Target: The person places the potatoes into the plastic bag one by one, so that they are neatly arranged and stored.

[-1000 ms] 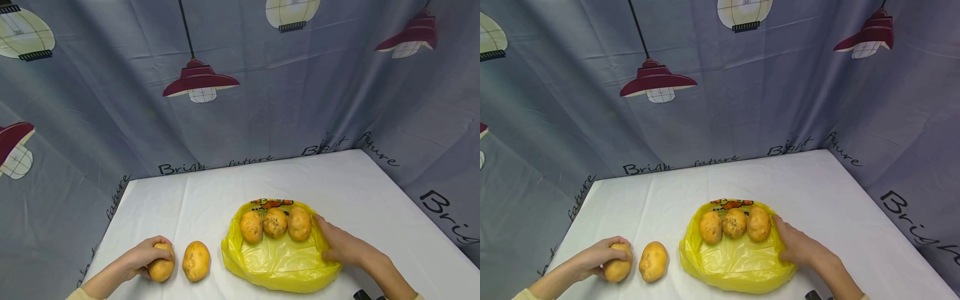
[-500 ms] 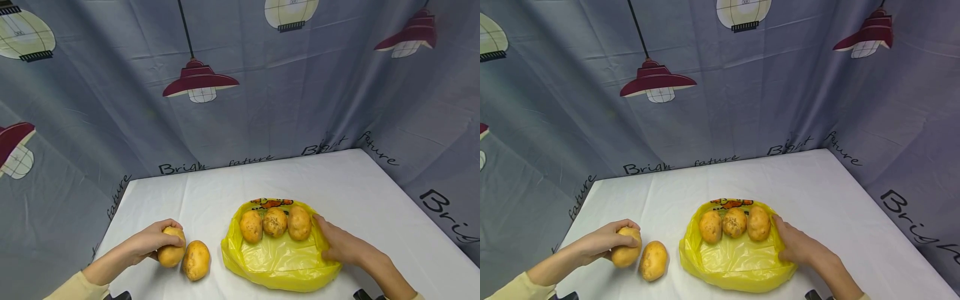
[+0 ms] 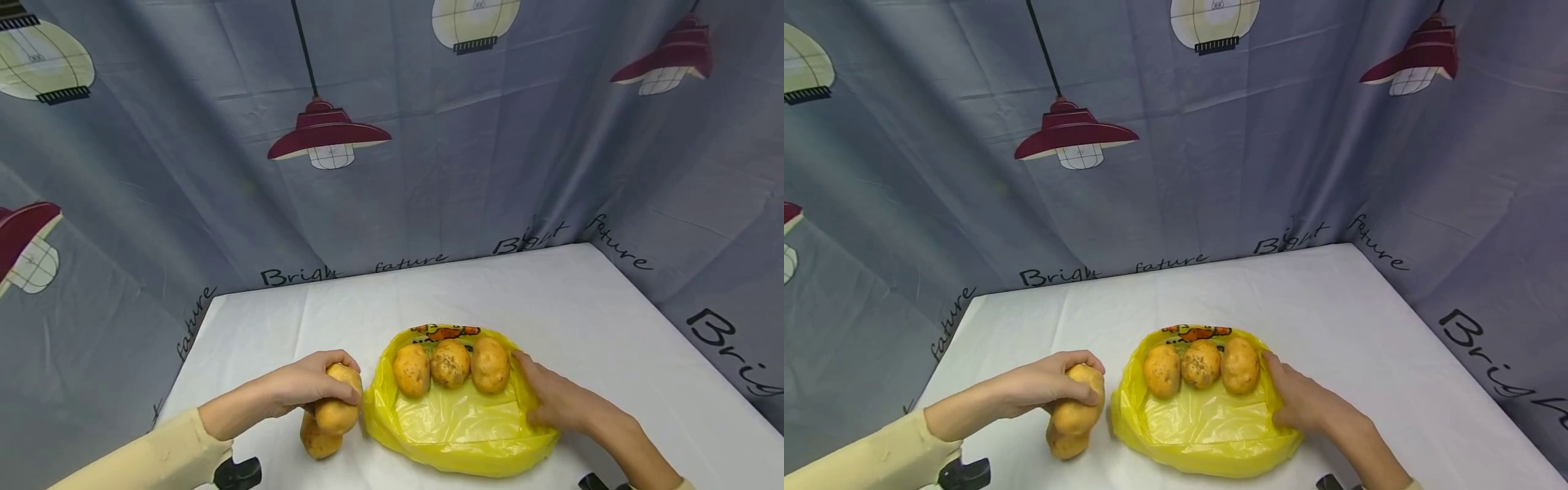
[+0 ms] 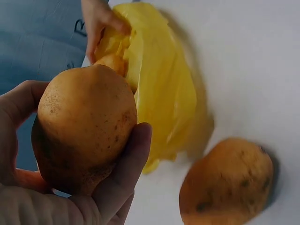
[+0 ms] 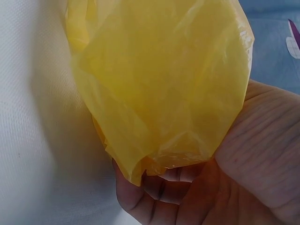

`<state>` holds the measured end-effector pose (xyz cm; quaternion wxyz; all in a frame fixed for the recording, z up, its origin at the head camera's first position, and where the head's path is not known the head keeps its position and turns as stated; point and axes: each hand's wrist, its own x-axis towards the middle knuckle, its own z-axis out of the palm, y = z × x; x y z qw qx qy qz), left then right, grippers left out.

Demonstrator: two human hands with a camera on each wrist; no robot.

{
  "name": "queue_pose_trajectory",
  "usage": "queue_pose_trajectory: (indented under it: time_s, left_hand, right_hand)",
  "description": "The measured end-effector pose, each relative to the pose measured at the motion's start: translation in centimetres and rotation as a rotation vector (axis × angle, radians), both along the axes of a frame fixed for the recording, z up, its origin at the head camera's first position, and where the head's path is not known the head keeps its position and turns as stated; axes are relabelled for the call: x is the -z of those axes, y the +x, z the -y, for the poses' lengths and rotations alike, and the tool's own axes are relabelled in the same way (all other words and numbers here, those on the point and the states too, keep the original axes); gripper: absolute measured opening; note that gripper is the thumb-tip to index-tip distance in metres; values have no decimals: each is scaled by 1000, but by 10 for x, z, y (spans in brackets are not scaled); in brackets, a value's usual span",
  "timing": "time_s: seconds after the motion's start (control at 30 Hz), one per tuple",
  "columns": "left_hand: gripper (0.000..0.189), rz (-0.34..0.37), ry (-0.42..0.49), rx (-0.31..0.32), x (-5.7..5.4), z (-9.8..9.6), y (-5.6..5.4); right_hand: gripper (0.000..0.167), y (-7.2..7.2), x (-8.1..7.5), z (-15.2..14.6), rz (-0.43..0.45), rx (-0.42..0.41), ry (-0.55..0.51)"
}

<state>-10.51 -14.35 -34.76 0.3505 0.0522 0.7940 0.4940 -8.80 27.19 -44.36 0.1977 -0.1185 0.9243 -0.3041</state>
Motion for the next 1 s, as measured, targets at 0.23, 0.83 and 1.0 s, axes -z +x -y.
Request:
queue_pose_trajectory:
  time_s: [0.23, 0.83, 1.0]
  left_hand:
    - [32, -21, -20, 115, 11, -40, -2]
    - [34, -399, -214, 398, 19, -108, -14]
    - [34, -358, -217, 389, 26, -118, -12]
  right_hand:
    - [103, 1, 3, -1, 19, 12, -9]
    - [101, 2, 0, -1, -3, -6, 0]
    - [100, 2, 0, -1, -2, -7, -3]
